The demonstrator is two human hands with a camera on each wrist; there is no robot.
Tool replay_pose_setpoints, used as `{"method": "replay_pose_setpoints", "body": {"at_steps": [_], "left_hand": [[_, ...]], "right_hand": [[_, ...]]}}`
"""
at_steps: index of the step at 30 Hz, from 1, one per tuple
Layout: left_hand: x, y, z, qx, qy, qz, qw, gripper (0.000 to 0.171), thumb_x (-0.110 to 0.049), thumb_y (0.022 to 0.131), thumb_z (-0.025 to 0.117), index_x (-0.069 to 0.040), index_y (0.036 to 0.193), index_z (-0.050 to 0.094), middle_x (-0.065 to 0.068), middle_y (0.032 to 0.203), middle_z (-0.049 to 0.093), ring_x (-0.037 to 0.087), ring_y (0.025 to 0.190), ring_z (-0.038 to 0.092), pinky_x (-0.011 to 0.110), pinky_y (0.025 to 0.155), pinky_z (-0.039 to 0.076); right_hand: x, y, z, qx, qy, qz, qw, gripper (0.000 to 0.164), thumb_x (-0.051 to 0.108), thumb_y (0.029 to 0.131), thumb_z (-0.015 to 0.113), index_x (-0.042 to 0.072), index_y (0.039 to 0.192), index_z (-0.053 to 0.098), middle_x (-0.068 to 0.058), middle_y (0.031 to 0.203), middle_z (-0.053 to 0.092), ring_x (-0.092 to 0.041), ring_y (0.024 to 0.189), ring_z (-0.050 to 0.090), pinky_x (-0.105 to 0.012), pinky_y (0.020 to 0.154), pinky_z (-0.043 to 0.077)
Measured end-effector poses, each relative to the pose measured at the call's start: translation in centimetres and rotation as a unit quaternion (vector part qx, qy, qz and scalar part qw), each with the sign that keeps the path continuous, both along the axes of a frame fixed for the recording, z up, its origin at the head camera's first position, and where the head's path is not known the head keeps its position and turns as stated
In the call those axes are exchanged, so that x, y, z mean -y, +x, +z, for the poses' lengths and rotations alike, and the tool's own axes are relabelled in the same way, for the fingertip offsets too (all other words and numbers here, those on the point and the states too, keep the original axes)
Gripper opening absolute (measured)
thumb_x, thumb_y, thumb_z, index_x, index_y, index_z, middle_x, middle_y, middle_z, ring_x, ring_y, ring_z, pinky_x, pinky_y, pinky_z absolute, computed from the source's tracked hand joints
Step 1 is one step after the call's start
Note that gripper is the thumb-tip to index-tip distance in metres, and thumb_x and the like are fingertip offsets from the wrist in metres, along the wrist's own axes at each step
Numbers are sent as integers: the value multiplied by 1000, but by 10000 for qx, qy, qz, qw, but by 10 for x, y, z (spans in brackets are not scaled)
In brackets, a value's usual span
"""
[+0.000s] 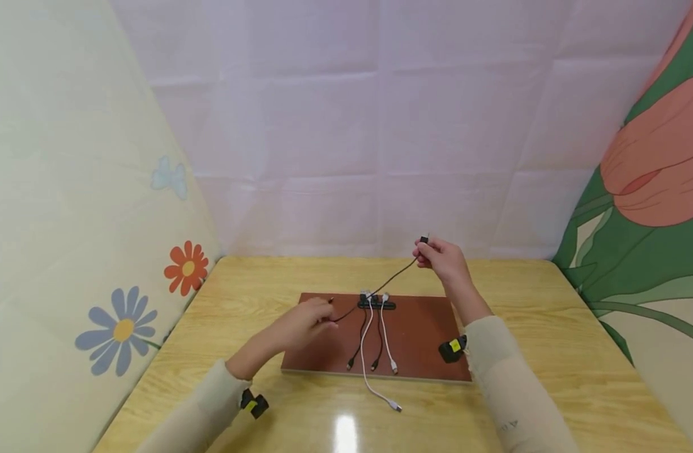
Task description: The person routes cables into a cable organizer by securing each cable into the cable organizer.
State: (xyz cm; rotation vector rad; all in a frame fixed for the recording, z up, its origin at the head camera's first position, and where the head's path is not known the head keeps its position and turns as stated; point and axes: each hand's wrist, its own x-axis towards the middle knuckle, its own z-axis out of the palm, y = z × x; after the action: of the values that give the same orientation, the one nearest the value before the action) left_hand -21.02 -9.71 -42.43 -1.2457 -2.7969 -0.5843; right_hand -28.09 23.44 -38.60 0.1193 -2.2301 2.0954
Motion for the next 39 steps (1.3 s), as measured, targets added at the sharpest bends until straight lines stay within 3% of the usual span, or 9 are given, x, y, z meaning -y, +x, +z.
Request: {"method": "replay_pose_setpoints", "body": {"at_steps": [6, 11, 14, 18, 24, 27, 31, 34, 39], "left_hand": [[-2, -1, 34, -1257, 1085, 503, 9848, 6, -15, 97, 70, -12, 101, 74, -2, 91, 63, 9, 77, 59, 22, 66, 52], [-16, -1, 69, -1450, 2783, 258, 9491, 6, -9, 95, 70, -7, 98, 75, 3, 91, 66, 10, 79, 64, 20, 70, 55], [-34, 2, 78, -715, 3784, -315, 9223, 5, -3, 94, 71, 0, 97, 73, 11, 91, 68, 17, 80, 69, 25, 71, 59], [-71, 14, 59, 1311, 4154, -573, 8983, 7, -5, 97, 66, 0, 101, 69, 13, 96, 72, 23, 87, 73, 29, 75, 60], [-124, 39, -12, 3055, 2804, -2, 9100, 16, -28, 101, 64, -15, 109, 68, -8, 97, 72, 5, 87, 69, 21, 73, 54], [-134, 49, -34, 3957, 2095, 88, 8941, 19, -31, 103, 61, -16, 113, 65, -8, 97, 70, 5, 84, 67, 25, 70, 56], [-134, 55, -41, 4749, 1361, 34, 8694, 27, -35, 106, 54, -10, 109, 65, 2, 87, 70, 16, 72, 69, 32, 61, 57], [-131, 55, -40, 4254, 710, -38, 9022, 36, -40, 107, 50, -10, 105, 70, -1, 80, 69, 14, 64, 66, 29, 57, 55], [-127, 50, -39, 1830, -426, -148, 9821, 22, -39, 104, 57, -24, 105, 73, -18, 85, 66, -4, 69, 58, 15, 62, 47]], "right_hand": [[0, 7, 30, -492, -1311, 550, 9886, 20, 19, 101, 62, 1, 111, 62, 0, 90, 69, -9, 78, 64, -19, 74, 55], [2, 16, 66, -849, -2366, 692, 9654, 13, 12, 96, 68, 2, 103, 65, -4, 86, 71, -15, 74, 65, -22, 70, 56], [0, 21, 84, -1078, -2759, 595, 9533, 13, 11, 95, 69, 1, 100, 64, -6, 86, 71, -17, 74, 65, -23, 71, 57], [-5, 19, 95, -1256, -2681, 396, 9543, 9, 9, 95, 68, 2, 95, 62, -7, 85, 71, -16, 74, 67, -23, 69, 57], [-2, 3, 76, -661, -38, 287, 9974, 22, 20, 97, 69, 3, 95, 55, -1, 86, 73, -15, 75, 68, -25, 70, 57], [5, -5, 53, -217, 1763, 587, 9824, 31, 30, 100, 67, 3, 99, 53, -2, 91, 74, -19, 80, 68, -30, 75, 58], [13, -9, 23, 66, 2555, 1022, 9614, 28, 30, 101, 65, 3, 104, 57, -10, 98, 72, -24, 86, 67, -39, 80, 58], [21, -9, 6, 210, 2768, 1304, 9518, 25, 29, 101, 65, 4, 103, 63, -9, 97, 71, -22, 85, 66, -38, 79, 58], [30, -10, -9, 554, 2686, 1865, 9434, 25, 22, 103, 62, -3, 102, 65, -10, 92, 70, -19, 80, 68, -34, 76, 59]]}}
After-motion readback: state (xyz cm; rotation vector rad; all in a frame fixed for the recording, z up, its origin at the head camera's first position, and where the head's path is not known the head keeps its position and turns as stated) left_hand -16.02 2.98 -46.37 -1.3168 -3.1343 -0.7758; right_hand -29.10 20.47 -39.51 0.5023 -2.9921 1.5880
